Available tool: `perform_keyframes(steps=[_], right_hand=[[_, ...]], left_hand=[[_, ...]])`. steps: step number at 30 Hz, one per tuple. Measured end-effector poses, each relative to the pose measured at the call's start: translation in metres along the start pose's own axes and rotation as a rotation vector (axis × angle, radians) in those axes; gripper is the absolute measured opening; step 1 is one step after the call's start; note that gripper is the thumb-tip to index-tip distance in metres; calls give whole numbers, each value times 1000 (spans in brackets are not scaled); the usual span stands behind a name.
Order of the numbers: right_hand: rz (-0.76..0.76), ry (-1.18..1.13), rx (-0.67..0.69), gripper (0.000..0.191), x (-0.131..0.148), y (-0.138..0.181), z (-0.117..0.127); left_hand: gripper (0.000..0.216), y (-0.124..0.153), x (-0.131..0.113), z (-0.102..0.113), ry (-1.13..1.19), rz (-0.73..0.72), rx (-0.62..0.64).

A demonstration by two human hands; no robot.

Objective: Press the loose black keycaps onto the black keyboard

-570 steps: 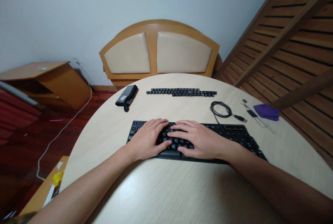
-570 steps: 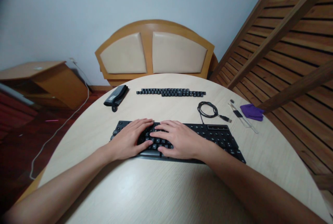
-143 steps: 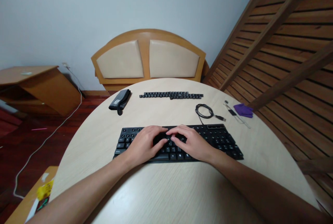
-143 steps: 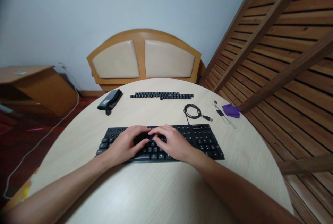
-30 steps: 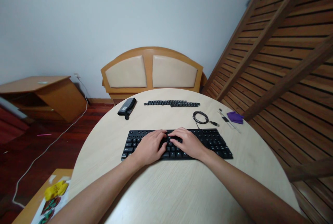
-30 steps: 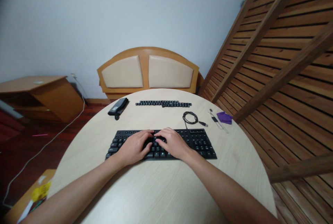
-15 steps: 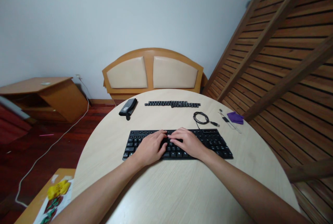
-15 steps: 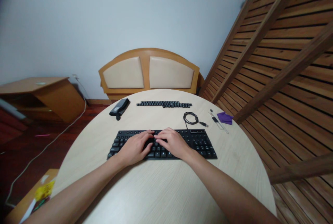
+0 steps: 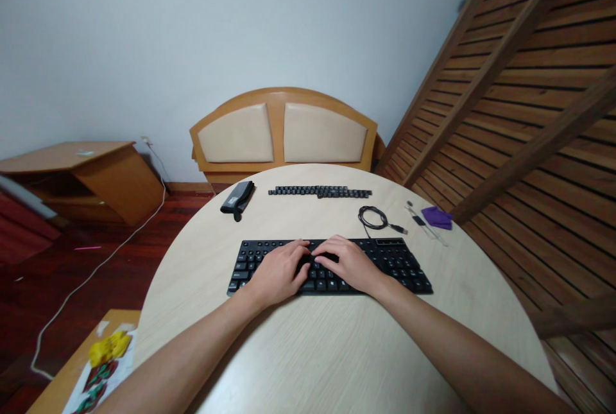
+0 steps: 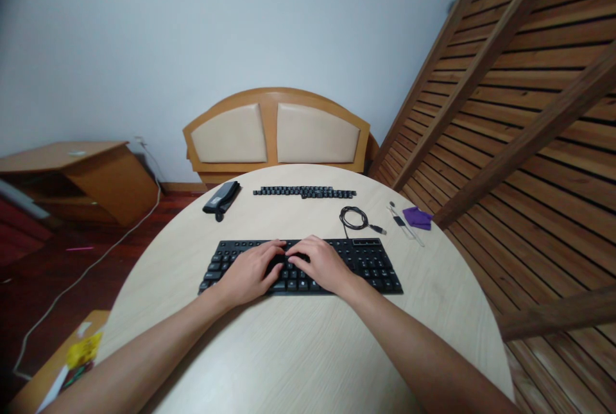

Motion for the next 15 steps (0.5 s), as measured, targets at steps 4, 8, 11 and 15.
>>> perform_keyframes(steps=[4, 8, 11, 15], right_hand=[[11, -15, 1, 9, 2, 0, 1], [24, -26, -5, 9, 3, -1, 1], [5, -33, -16, 8, 1, -1, 0], [-21, -35, -18, 7, -4, 0, -2]], left_hand=[[21, 0, -1, 1, -4, 4, 9], [21, 0, -1, 1, 0, -2, 6], [21, 0, 0, 0, 1, 0, 6], [21, 0, 1, -2, -2, 0, 8]])
Point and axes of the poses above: each hand's wrist, its own y-axis away from the middle knuckle, its own z-axis out of the back of the hand, x = y × z, the point moved 8 cm from there along -y, towards the middle knuckle, and after that the axes turned 10 degrees about z, right-handed, at the moved point
